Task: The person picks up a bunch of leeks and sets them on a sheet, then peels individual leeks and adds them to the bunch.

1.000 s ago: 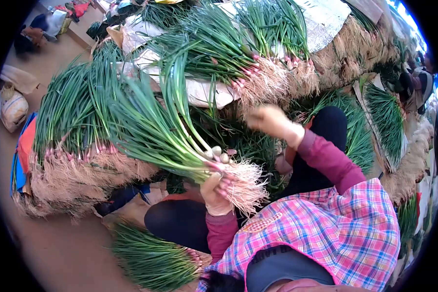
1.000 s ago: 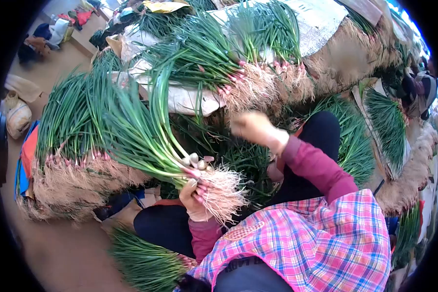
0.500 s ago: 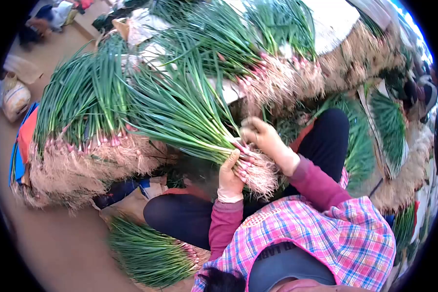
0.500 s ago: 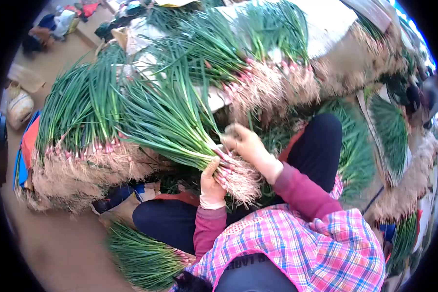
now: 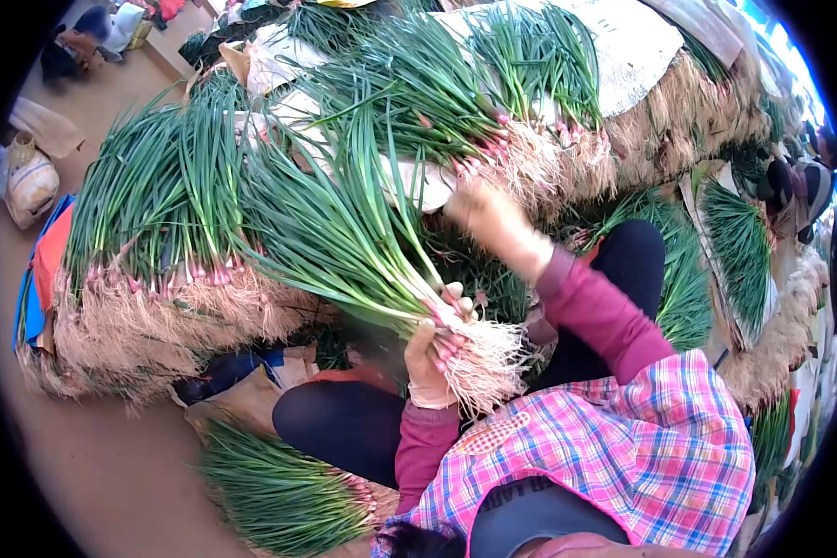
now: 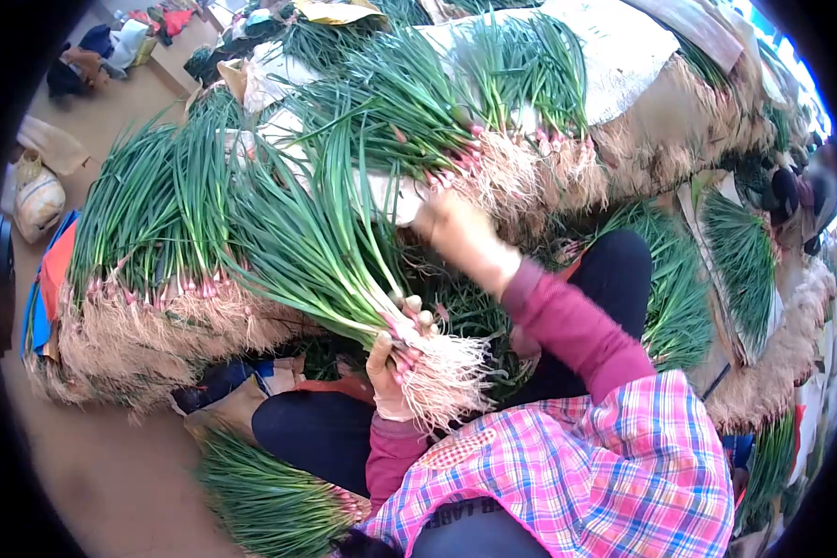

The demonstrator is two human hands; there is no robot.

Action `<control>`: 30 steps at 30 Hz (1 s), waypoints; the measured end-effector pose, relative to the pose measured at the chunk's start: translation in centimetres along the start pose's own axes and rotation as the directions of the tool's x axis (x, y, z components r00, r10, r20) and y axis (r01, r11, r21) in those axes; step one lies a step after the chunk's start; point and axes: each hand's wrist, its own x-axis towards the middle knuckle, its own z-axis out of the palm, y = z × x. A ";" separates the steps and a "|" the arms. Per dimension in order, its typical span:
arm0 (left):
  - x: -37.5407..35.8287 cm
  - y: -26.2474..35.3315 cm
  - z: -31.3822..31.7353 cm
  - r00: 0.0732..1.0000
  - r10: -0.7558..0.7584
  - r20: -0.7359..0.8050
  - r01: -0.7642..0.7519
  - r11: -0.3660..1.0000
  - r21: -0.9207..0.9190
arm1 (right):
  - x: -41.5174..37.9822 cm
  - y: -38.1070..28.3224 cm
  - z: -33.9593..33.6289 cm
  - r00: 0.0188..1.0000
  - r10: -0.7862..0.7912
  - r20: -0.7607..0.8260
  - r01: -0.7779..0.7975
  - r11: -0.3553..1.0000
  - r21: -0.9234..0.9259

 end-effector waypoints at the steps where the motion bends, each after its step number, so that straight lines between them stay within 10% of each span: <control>1: 0.3 -0.1 -0.3 1.000 0.012 0.002 -0.012 1.000 -0.003 | 3.9 -1.0 -3.5 0.981 0.185 -0.056 -0.190 0.976 -0.107; 2: 0.1 -0.2 -0.8 1.000 0.023 -0.002 -0.023 1.000 -0.007 | 7.9 0.8 -5.0 0.953 0.204 -0.222 -0.258 0.933 -0.249; 6: 0.9 0.4 -2.0 0.992 0.053 0.119 -0.053 0.999 -0.002 | 14.8 5.5 -8.1 0.920 0.303 0.249 -0.195 0.904 -0.380; 8: 1.2 -0.1 -1.1 0.965 0.136 0.226 -0.091 0.976 -0.195 | 15.7 6.2 -9.6 0.855 0.397 0.333 -0.472 0.862 0.185; 12: 1.8 0.0 0.6 0.994 0.089 0.063 -0.095 0.991 0.095 | 4.9 0.4 -9.7 0.852 0.333 0.404 -0.486 0.790 0.374; 15: 1.9 -0.4 -4.8 0.968 -0.240 0.076 0.230 0.966 0.120 | -5.6 0.5 -4.2 0.788 0.183 0.588 -0.611 0.341 0.714; 16: 1.4 -0.9 -2.5 0.970 -0.171 -0.174 0.213 0.942 0.261 | -7.6 0.4 -3.3 0.800 0.152 0.581 -0.600 0.182 0.779; 21: 1.0 -1.9 -2.6 0.958 -0.196 -0.211 0.264 0.890 0.372 | -6.6 -1.5 -3.0 0.851 0.216 0.479 -0.521 0.228 0.822; 24: 1.1 -1.9 -2.3 0.975 -0.165 -0.150 0.208 0.916 0.343 | -5.8 -1.7 -2.1 0.788 0.307 0.534 -0.612 0.495 0.617; 25: 1.0 -1.5 -2.0 0.978 -0.174 -0.113 0.199 0.939 0.282 | -6.5 -1.5 0.3 0.971 0.116 0.210 -0.235 0.640 0.732; 26: 0.9 -1.1 -2.3 0.977 -0.186 -0.105 0.209 0.934 0.288 | -7.0 -1.6 0.4 0.939 0.148 0.311 -0.317 0.724 0.613; 30: 0.6 -0.7 -3.1 0.964 -0.230 -0.131 0.248 0.959 0.138 | -6.4 -3.1 -1.6 0.723 0.296 0.624 -0.647 -0.025 0.762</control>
